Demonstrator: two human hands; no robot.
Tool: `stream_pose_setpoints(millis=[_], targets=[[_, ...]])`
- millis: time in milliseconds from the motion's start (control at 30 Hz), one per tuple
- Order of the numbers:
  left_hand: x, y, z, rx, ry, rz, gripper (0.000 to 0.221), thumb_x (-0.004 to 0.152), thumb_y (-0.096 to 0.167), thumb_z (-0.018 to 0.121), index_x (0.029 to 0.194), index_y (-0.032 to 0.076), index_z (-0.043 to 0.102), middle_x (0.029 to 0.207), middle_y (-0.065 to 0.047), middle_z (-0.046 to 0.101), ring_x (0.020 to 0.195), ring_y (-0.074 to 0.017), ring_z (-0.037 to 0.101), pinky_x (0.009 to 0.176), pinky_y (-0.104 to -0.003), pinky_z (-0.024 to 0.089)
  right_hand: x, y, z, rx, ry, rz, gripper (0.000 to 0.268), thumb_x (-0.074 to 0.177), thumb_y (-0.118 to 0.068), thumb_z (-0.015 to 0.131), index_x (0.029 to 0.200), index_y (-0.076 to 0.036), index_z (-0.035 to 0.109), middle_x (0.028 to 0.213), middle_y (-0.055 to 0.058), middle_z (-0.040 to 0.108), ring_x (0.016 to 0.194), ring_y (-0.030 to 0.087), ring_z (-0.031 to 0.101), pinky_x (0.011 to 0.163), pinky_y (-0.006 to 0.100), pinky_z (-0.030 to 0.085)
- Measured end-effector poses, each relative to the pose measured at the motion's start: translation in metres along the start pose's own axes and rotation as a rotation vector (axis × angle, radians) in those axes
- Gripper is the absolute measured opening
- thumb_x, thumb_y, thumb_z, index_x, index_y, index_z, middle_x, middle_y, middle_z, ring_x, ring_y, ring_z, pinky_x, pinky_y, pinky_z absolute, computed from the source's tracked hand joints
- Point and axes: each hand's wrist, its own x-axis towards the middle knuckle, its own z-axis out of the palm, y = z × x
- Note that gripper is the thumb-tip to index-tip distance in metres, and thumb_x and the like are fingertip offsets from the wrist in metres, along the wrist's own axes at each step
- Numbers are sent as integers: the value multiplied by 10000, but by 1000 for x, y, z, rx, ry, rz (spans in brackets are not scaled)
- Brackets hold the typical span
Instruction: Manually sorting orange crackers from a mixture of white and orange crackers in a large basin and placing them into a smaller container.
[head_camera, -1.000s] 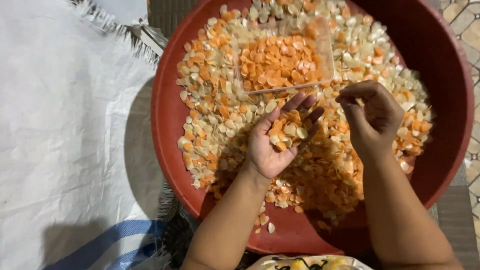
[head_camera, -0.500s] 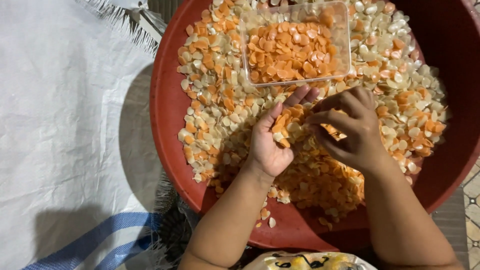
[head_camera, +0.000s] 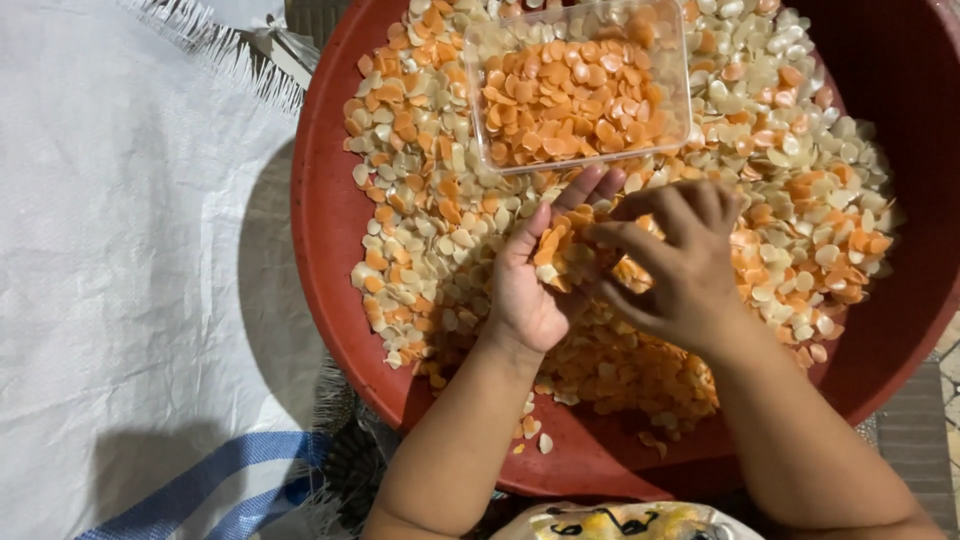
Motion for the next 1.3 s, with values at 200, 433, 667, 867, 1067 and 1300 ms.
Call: stream_pose_setpoints(millis=[200,433,667,867,1067,1300], targets=[[1,-3,-7,-41,-31,22,481,1140,293,474,1543,32,466,1583,-148,457,1469,-295,438,1206,-417,428,17,-25,-7,-43,38,-46,213,962,-351,756,1041,-164,692,1017,47,617,950,295,487,857,413,281],[-1,-3,-4,-28,-8,12,487,1137,308,450,1546,46,459,1591,-136,438,1478,-319,418,1210,-415,421,16,-26,-5,40,77,-65,95,989,-239,724,981,-144,717,997,19,700,939,286,539,918,426,291],[0,-3,-2,-24,3,5,472,1107,311,516,1515,75,508,1567,-112,482,1434,-288,480,1148,-399,457,4,-10,-1,137,193,36,61,955,-157,791,954,-106,757,922,29,747,947,252,584,960,399,298],[2,-2,-5,20,-84,81,480,1132,302,507,1533,38,500,1565,-145,499,1419,-325,509,1182,-461,456,2,8,-5,100,264,84,69,990,-69,759,1024,-45,704,996,126,690,983,286,595,939,442,348],[2,0,-3,-29,-83,66,453,1123,299,524,1508,62,529,1546,-124,517,1408,-286,513,1147,-427,486,4,-8,1,-7,80,13,170,893,-283,821,1002,-188,732,1078,59,661,1053,299,491,913,439,289],[1,-1,-4,-49,-52,65,491,1133,322,483,1546,56,477,1593,-126,458,1463,-315,450,1192,-430,454,8,-17,-1,12,57,12,162,902,-274,804,972,-187,687,1070,60,629,1024,297,488,882,425,281]])
